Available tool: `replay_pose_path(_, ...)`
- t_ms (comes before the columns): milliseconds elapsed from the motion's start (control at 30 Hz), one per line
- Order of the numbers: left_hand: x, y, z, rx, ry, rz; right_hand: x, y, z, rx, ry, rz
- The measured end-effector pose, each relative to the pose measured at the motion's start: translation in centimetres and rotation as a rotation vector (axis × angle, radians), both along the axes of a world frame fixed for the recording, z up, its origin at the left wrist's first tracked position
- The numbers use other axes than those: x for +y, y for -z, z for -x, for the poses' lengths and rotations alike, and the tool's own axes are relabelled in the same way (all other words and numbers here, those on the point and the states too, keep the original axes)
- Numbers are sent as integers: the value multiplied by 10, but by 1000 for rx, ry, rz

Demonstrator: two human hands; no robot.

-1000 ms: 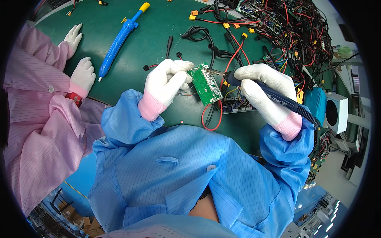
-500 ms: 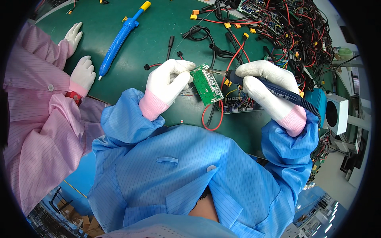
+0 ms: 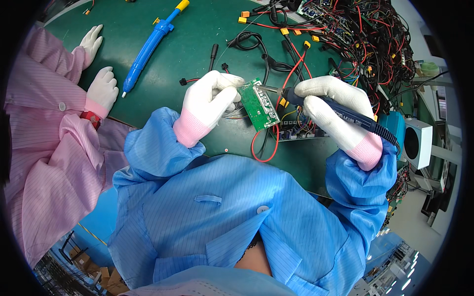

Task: Soldering components and wires onto printed circuit boards at a manual assembly station.

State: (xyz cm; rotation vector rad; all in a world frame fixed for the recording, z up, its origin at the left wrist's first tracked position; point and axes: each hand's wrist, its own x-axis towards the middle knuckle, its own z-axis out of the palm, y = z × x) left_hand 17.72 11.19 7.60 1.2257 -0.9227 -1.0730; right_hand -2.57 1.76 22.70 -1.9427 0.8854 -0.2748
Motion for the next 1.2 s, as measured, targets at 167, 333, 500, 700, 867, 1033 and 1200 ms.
replay_pose_path(167,-1,3,0,2,-2,10,1,0,-1,-8,-8,15)
replay_pose_path(333,-1,3,1,-5,-6,23,2,-2,-2,6,-10,17)
replay_pose_path(500,-1,1,1,-16,-3,11,2,-3,-2,17,0,-3)
replay_pose_path(700,-1,2,1,-20,-5,19,1,-1,-1,7,0,-7)
replay_pose_path(867,-2,3,1,-48,-13,28,1,-3,-1,9,-5,-24)
replay_pose_path(1033,-2,0,1,-74,-15,12,2,-6,-3,56,-16,-19)
replay_pose_path(1200,-1,1,1,-58,-16,5,0,-6,-2,60,-31,-25)
